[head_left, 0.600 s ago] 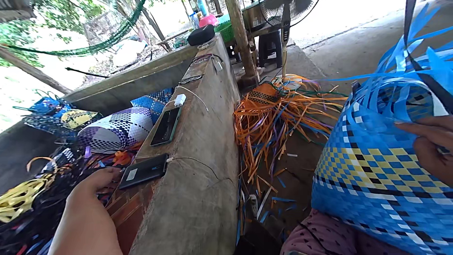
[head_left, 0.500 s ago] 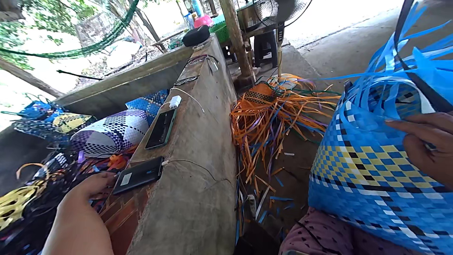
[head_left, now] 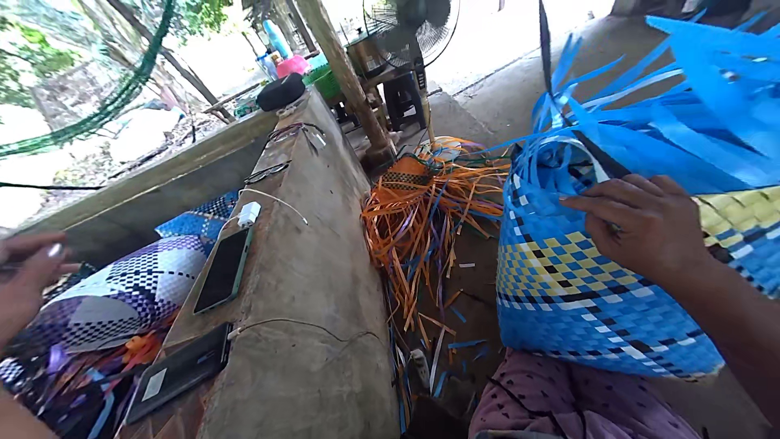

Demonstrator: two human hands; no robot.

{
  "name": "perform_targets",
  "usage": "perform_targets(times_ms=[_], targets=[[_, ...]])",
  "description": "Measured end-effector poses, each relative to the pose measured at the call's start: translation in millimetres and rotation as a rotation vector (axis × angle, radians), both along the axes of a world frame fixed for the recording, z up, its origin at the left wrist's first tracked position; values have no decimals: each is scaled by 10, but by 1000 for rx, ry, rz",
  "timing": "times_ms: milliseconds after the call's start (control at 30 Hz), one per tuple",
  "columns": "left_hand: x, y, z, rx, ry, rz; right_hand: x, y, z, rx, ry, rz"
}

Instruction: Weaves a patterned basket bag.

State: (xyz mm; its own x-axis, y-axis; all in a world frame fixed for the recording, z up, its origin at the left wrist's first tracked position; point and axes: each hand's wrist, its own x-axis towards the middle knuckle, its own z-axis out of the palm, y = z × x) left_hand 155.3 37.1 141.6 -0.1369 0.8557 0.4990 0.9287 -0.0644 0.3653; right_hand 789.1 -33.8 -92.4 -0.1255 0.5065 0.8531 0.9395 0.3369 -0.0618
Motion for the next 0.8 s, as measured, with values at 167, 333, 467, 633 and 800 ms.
perform_targets(times_ms=[167,333,467,633,800], targets=[[1648,208,-84,-117,301,-642,-9,-8,56,-34,-13,21],[3283,376,-724,-656,372,-1023,9,-58,103,-56,-1,28],[4076,346,-1511,-918,-240,-1175,33,-84,77,-32,4,18],[4398,125,-2058,-966,-1330,-1385,154,-86,21,-26,2,50],[4132,-56,-2457,-1010,-1272,-1632,243,-95,53,-79,12,110]])
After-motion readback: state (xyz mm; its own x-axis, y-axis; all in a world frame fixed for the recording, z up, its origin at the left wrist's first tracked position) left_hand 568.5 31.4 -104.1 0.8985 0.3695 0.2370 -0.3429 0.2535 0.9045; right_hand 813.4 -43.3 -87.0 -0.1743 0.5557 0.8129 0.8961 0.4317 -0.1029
